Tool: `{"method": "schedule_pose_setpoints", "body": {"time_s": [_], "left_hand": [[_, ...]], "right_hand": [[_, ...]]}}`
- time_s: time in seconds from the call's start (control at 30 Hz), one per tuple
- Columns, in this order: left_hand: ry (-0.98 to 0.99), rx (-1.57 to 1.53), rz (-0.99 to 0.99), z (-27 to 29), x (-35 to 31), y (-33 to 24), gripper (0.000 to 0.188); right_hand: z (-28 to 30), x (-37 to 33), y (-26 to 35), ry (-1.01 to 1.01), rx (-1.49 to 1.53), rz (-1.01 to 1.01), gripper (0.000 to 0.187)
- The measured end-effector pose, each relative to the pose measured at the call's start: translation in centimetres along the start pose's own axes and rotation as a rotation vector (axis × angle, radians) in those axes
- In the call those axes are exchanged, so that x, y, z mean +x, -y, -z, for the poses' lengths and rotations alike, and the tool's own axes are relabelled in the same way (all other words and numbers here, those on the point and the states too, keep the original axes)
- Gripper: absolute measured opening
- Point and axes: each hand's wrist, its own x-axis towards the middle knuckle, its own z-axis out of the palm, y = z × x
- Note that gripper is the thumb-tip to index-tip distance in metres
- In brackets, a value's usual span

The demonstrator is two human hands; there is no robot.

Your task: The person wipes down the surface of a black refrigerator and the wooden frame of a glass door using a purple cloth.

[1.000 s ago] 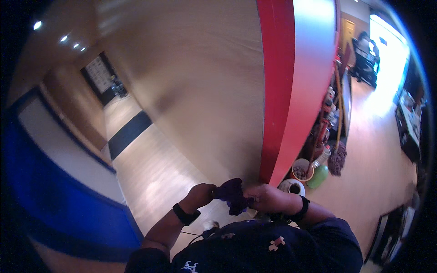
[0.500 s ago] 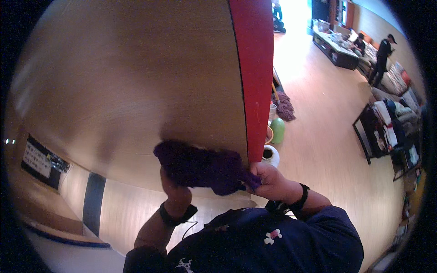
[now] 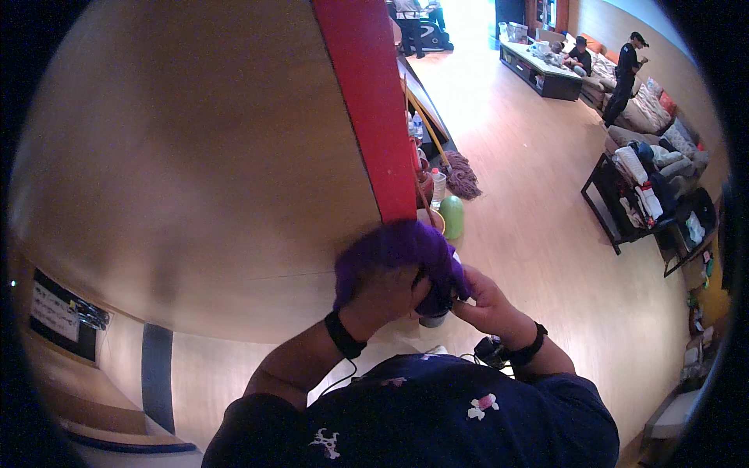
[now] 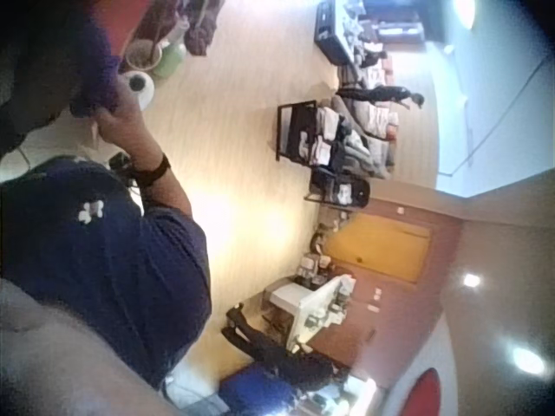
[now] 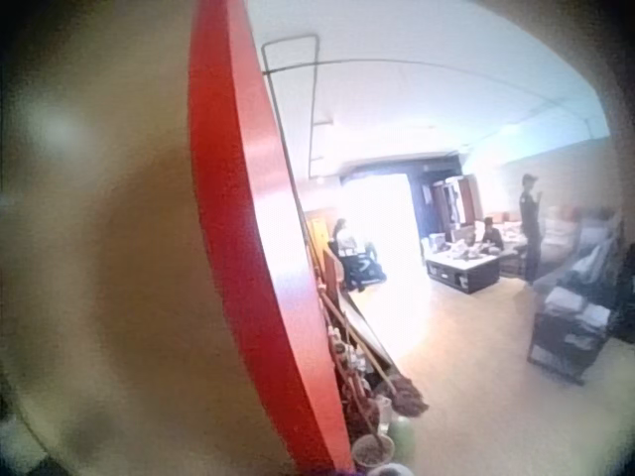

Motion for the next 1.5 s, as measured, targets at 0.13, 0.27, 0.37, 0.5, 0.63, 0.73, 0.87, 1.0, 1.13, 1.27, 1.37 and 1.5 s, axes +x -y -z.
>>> {"method": "schedule_pose_setpoints", "body": {"time_s": [0.13,0.27,0.37,0.5,0.63,0.73,0.87,1.0,1.13,1.27,1.37,1.5], "left_hand": [[0.568,-0.175,0.361,0.8,-0.1,-0.2,0.037],[0.020,0.193,-0.045,2.4,0.9,0.2,0.039],[0.051,0.248,0.131,4.9,2.6,-0.8,0.045],[-0.160,0.381,0.181,4.5,2.8,-1.7,0.054],[0.037,0.308,0.250,-0.1,-1.2,0.6,0.056],[-0.031,0.208,0.290,-0.5,-1.2,0.0,0.063],[-0.150,0.629,0.235,2.6,1.6,-1.6,0.066],[-0.237,0.687,0.330,3.0,2.9,-3.4,0.063],[-0.196,0.478,0.343,1.5,1.0,-3.7,0.058],[-0.288,0.729,0.240,2.7,1.8,-3.7,0.056],[-0.383,0.780,0.277,4.4,3.4,-4.1,0.058],[-0.382,0.800,0.291,3.7,2.6,-4.5,0.062]], "right_hand": [[0.4,0.5,-1.4,0.000,-0.044,0.024,0.042],[0.5,1.2,-1.5,-0.057,-0.011,0.114,0.049],[0.3,2.1,-1.5,-0.027,0.022,0.244,0.055],[1.5,2.5,-2.7,0.074,-0.088,0.225,0.059],[2.5,2.6,-2.4,0.242,-0.071,0.128,0.059],[2.8,2.2,-1.5,0.211,-0.024,0.076,0.053],[4.4,2.2,-1.1,0.251,-0.072,0.060,0.043],[5.2,3.0,-1.8,0.375,-0.093,0.104,0.039],[5.1,3.2,-2.5,0.521,-0.095,-0.004,0.029],[4.9,3.8,-2.3,0.608,-0.116,0.117,0.023],[4.7,4.3,-2.0,0.629,-0.133,0.189,0.021],[4.4,4.1,-1.5,0.667,-0.082,0.134,0.019]]}}
